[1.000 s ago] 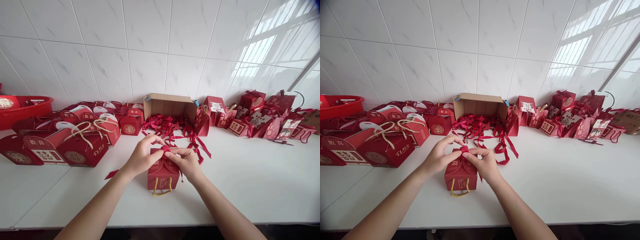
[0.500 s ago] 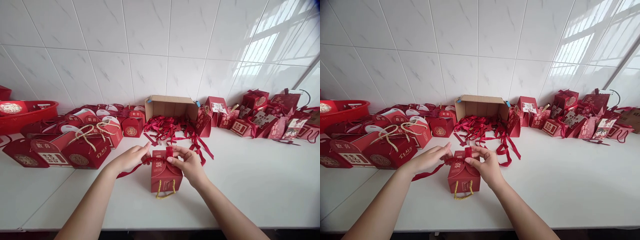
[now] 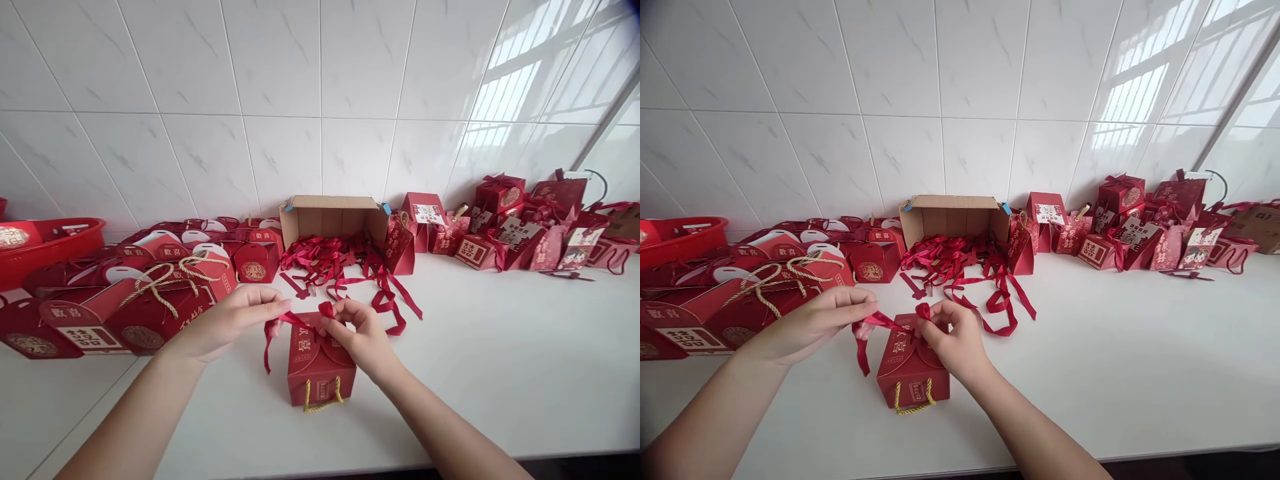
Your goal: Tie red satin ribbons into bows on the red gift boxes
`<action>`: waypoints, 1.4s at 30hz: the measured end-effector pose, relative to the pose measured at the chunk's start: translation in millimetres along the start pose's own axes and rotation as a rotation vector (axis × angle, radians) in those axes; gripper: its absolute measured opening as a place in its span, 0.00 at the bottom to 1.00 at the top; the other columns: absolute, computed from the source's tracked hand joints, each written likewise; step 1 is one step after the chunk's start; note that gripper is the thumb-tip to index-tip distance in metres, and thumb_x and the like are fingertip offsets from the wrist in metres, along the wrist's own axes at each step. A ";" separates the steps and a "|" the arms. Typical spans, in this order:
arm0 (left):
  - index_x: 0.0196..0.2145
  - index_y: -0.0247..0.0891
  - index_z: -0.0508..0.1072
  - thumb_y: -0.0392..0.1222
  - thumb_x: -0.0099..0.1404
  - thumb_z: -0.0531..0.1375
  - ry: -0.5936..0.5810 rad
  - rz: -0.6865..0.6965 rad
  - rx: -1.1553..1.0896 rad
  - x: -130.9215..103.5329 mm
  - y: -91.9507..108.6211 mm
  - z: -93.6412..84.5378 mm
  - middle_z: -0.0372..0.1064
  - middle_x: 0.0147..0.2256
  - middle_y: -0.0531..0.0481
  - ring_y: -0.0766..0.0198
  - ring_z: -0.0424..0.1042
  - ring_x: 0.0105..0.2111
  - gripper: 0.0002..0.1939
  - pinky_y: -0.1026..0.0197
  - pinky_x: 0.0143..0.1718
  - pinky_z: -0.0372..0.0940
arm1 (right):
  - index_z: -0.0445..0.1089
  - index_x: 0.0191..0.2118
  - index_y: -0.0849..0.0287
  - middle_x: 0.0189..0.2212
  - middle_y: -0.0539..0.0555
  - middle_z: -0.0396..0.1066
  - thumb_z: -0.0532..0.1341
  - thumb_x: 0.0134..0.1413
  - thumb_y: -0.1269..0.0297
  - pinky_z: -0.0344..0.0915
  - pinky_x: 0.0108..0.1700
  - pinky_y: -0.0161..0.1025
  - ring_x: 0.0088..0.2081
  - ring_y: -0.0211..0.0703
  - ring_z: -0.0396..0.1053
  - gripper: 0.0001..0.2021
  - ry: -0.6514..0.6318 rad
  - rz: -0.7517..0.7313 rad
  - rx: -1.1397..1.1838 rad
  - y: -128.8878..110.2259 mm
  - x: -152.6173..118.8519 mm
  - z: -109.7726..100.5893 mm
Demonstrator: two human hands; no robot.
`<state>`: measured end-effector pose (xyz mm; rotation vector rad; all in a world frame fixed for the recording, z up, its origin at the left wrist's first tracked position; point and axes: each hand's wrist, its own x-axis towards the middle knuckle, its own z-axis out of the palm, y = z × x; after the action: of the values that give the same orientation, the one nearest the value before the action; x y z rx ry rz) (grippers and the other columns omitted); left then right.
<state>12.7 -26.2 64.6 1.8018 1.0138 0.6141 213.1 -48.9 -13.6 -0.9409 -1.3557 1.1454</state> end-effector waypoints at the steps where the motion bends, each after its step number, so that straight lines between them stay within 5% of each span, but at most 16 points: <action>1: 0.19 0.39 0.70 0.52 0.60 0.58 -0.010 0.014 -0.025 1.9 6.0 1.9 0.66 0.20 0.50 0.62 0.65 0.24 0.18 0.61 0.28 0.64 | 0.66 0.27 0.59 0.24 0.51 0.71 0.63 0.50 0.59 0.62 0.31 0.35 0.28 0.40 0.67 0.09 0.009 -0.001 -0.022 -0.1 1.2 1.0; 8: 0.27 0.39 0.76 0.47 0.61 0.59 -0.070 0.161 -0.137 33.3 40.5 25.6 0.73 0.28 0.48 0.61 0.71 0.29 0.12 0.57 0.36 0.68 | 0.71 0.28 0.60 0.26 0.51 0.71 0.61 0.51 0.62 0.61 0.31 0.35 0.27 0.38 0.64 0.07 -0.075 -0.076 -0.135 -0.3 3.6 -3.4; 14: 0.37 0.40 0.77 0.57 0.62 0.55 -0.211 0.198 -0.192 57.4 20.3 28.3 0.74 0.41 0.44 0.56 0.70 0.45 0.19 0.53 0.50 0.62 | 0.69 0.25 0.61 0.25 0.52 0.70 0.59 0.56 0.54 0.60 0.33 0.36 0.29 0.39 0.63 0.16 -0.097 -0.098 -0.135 -0.3 0.9 -2.8; 17: 0.37 0.39 0.75 0.60 0.63 0.53 -0.080 0.233 -0.177 50.9 -0.2 25.4 0.73 0.41 0.45 0.57 0.70 0.44 0.22 0.55 0.47 0.63 | 0.68 0.24 0.60 0.24 0.52 0.69 0.57 0.58 0.52 0.59 0.33 0.36 0.28 0.38 0.62 0.18 -0.083 -0.091 -0.121 1.8 1.7 -1.1; 20: 0.32 0.39 0.75 0.54 0.59 0.60 0.089 0.203 -0.046 37.7 -18.1 24.8 0.73 0.33 0.49 0.61 0.70 0.37 0.15 0.61 0.39 0.64 | 0.68 0.25 0.61 0.24 0.51 0.68 0.55 0.59 0.52 0.57 0.31 0.35 0.28 0.37 0.61 0.19 -0.104 -0.094 -0.114 3.1 1.9 -0.6; 28: 0.29 0.37 0.75 0.50 0.58 0.62 0.236 0.141 -0.025 21.1 -34.7 26.7 0.73 0.31 0.51 0.62 0.70 0.34 0.12 0.62 0.38 0.64 | 0.65 0.23 0.61 0.20 0.48 0.58 0.55 0.59 0.55 0.53 0.30 0.34 0.26 0.35 0.53 0.18 -0.008 -0.136 -0.215 5.4 -2.0 0.3; 35: 0.31 0.38 0.75 0.49 0.57 0.63 0.188 0.182 0.001 19.7 -32.1 32.5 0.74 0.31 0.51 0.62 0.71 0.35 0.11 0.62 0.38 0.64 | 0.65 0.24 0.61 0.21 0.49 0.59 0.56 0.59 0.58 0.55 0.33 0.35 0.28 0.36 0.55 0.16 0.004 -0.229 -0.319 7.2 -3.9 0.5; 42: 0.30 0.38 0.72 0.45 0.61 0.59 0.173 0.215 0.047 16.6 -33.5 30.0 0.71 0.32 0.53 0.64 0.69 0.36 0.08 0.64 0.39 0.63 | 0.57 0.35 0.56 0.24 0.48 0.69 0.62 0.54 0.60 0.56 0.28 0.31 0.25 0.33 0.60 0.12 0.101 -0.115 -0.028 11.6 -4.8 2.3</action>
<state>31.8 -19.7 21.2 1.9405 0.9611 0.8981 210.6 -51.2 -25.9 -0.9169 -1.3295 0.9811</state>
